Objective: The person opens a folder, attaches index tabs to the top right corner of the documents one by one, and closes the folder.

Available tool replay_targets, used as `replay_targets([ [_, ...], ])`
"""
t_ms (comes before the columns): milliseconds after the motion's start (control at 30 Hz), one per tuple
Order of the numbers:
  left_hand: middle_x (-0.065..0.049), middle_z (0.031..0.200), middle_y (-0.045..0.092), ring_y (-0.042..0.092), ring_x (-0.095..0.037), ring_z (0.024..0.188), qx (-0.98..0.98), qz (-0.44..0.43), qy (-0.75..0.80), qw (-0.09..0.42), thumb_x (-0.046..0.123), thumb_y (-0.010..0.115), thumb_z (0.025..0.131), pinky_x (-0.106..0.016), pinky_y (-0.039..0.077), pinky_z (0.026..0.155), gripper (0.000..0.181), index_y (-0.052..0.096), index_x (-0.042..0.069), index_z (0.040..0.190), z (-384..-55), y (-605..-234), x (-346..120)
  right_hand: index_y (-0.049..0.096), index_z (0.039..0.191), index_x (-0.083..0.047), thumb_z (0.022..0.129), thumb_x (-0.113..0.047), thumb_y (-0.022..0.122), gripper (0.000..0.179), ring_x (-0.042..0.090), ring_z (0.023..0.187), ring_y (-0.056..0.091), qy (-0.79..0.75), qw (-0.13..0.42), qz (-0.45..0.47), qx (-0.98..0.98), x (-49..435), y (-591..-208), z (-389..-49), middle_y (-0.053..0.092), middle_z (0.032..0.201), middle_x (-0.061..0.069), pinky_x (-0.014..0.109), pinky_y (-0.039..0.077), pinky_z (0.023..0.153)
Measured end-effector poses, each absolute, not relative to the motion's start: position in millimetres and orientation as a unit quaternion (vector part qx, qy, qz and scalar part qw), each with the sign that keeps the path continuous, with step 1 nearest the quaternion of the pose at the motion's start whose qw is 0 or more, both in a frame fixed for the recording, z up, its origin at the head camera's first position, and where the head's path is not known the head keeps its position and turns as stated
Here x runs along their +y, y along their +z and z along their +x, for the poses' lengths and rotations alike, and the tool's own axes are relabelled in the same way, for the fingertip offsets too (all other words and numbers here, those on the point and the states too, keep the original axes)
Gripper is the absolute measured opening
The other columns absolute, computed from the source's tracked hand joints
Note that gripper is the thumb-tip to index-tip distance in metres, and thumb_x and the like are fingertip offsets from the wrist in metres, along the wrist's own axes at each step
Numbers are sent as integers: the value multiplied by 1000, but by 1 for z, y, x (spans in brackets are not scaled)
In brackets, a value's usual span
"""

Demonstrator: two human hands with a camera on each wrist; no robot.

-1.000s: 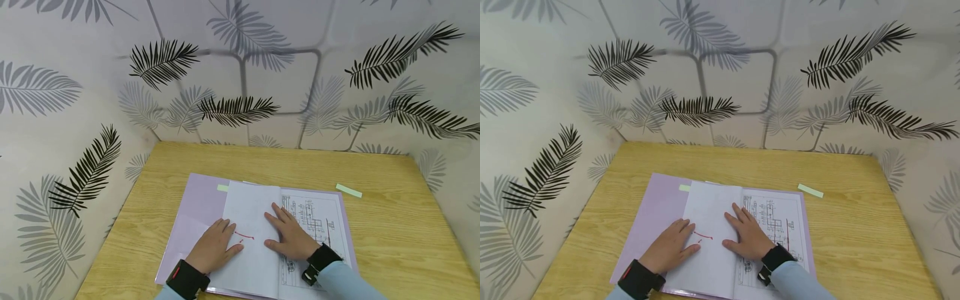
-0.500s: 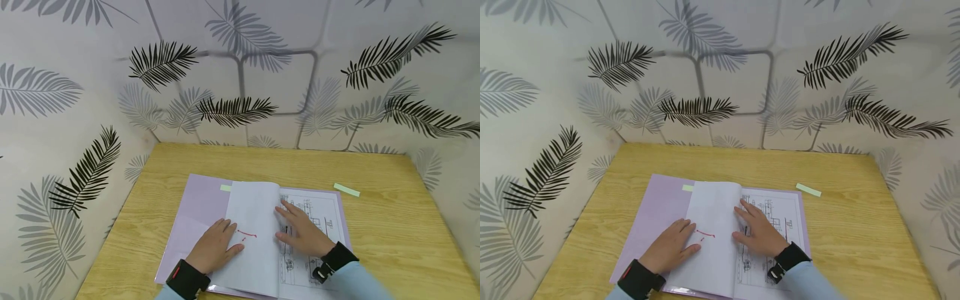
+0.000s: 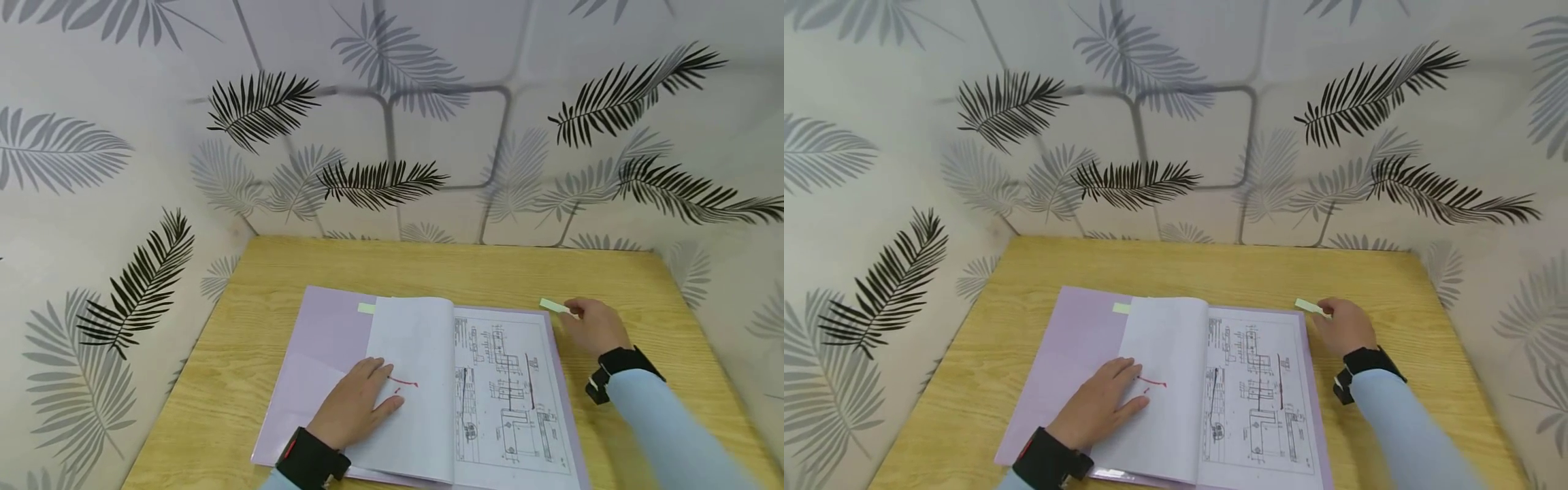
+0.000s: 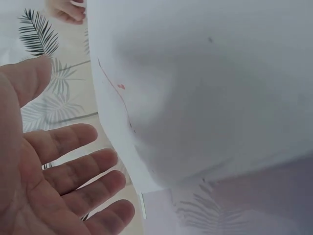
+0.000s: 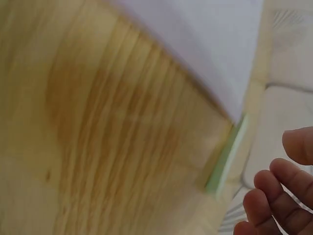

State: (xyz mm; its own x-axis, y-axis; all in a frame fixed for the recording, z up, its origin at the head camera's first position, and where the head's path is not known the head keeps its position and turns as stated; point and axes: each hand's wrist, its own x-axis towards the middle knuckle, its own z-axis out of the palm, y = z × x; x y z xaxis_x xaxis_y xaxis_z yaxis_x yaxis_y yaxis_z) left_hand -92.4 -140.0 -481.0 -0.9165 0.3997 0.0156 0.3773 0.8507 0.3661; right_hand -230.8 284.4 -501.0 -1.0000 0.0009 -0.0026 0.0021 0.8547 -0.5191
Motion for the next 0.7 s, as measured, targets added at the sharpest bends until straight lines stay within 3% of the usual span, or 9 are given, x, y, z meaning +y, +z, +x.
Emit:
replay_targets([
  [467, -13, 137, 50, 45, -25, 129, 957, 211, 201, 2, 49, 53, 96, -39, 40, 104, 58, 54, 6, 135, -97, -480, -141, 53, 129, 8, 93, -26, 59, 50, 52, 113, 47, -224, 26, -13, 974, 303, -530, -261, 55, 121, 34, 62, 38, 93],
  [700, -12, 137, 51, 45, -26, 128, 959, 198, 202, 4, 49, 53, 96, -40, 40, 103, 58, 54, 6, 135, -94, -480, -145, 59, 122, 6, 91, -22, 63, 42, 53, 110, 46, -194, 12, -18, 981, 303, -532, -261, 54, 119, 34, 64, 38, 91],
])
